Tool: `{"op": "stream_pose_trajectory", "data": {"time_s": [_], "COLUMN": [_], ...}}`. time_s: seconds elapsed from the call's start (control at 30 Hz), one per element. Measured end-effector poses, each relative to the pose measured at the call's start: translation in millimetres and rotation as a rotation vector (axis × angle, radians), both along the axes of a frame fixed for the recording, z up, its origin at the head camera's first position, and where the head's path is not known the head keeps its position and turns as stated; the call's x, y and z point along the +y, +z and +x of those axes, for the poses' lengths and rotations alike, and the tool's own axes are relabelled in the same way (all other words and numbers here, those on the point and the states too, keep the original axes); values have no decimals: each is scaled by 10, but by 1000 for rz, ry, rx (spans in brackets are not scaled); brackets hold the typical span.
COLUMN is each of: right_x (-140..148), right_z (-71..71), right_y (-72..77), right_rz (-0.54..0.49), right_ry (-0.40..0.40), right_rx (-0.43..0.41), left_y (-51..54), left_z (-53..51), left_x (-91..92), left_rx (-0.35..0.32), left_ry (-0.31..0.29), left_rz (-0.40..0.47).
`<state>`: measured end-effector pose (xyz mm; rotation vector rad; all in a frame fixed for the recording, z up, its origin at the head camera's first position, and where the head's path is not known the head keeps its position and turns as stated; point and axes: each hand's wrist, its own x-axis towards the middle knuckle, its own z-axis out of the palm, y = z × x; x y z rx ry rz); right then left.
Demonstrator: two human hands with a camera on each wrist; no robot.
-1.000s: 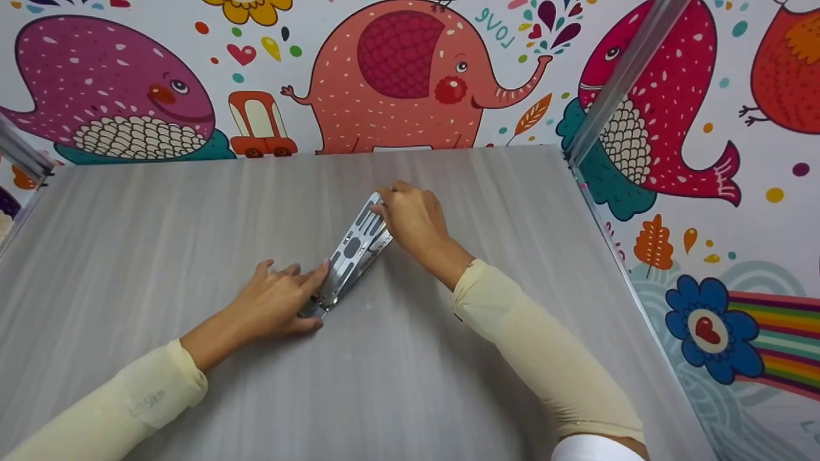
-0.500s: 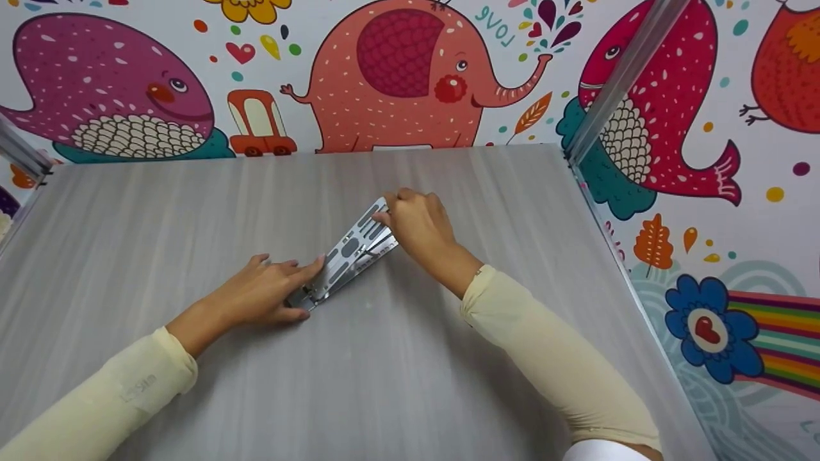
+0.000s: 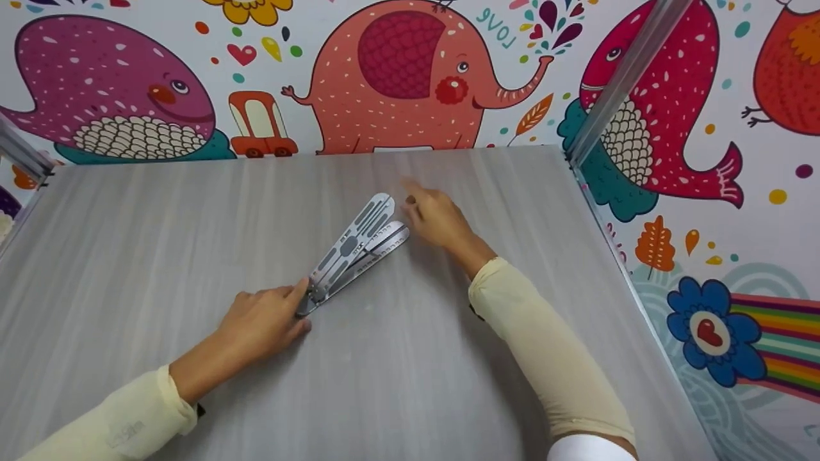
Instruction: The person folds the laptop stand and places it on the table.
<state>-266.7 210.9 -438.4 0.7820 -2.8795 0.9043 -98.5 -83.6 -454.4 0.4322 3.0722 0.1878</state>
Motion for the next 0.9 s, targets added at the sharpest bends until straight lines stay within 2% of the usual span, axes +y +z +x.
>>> {"op": "stream_pose_trajectory", "data": {"time_s": [0.1, 0.17, 0.27, 0.4, 0.6, 0.7, 0.9], "right_x": [39, 27, -33, -114, -197, -220, -234], "right_z": [-83, -121, -151, -181, -219, -228, -229], "right_y": [-141, -205, -255, -273, -247, -238, -218], "right_rz": [123, 182, 248, 272, 308, 320, 316], "right_ry": [133, 206, 223, 169, 68, 39, 6], "right_rx": [-36, -53, -93, -125, -168, -197, -252], "left_y": [-16, -59, -116, -153, -148, -133, -127], "left_z": [88, 100, 87, 51, -3, -20, -44], "left_x": [108, 147, 170, 178, 164, 148, 122], "left_rx": [129, 208, 258, 252, 199, 172, 163], "left_ry": [33, 44, 49, 30, 5, 8, 6], "left_rz": [-61, -88, -121, -143, -141, -125, -107]}}
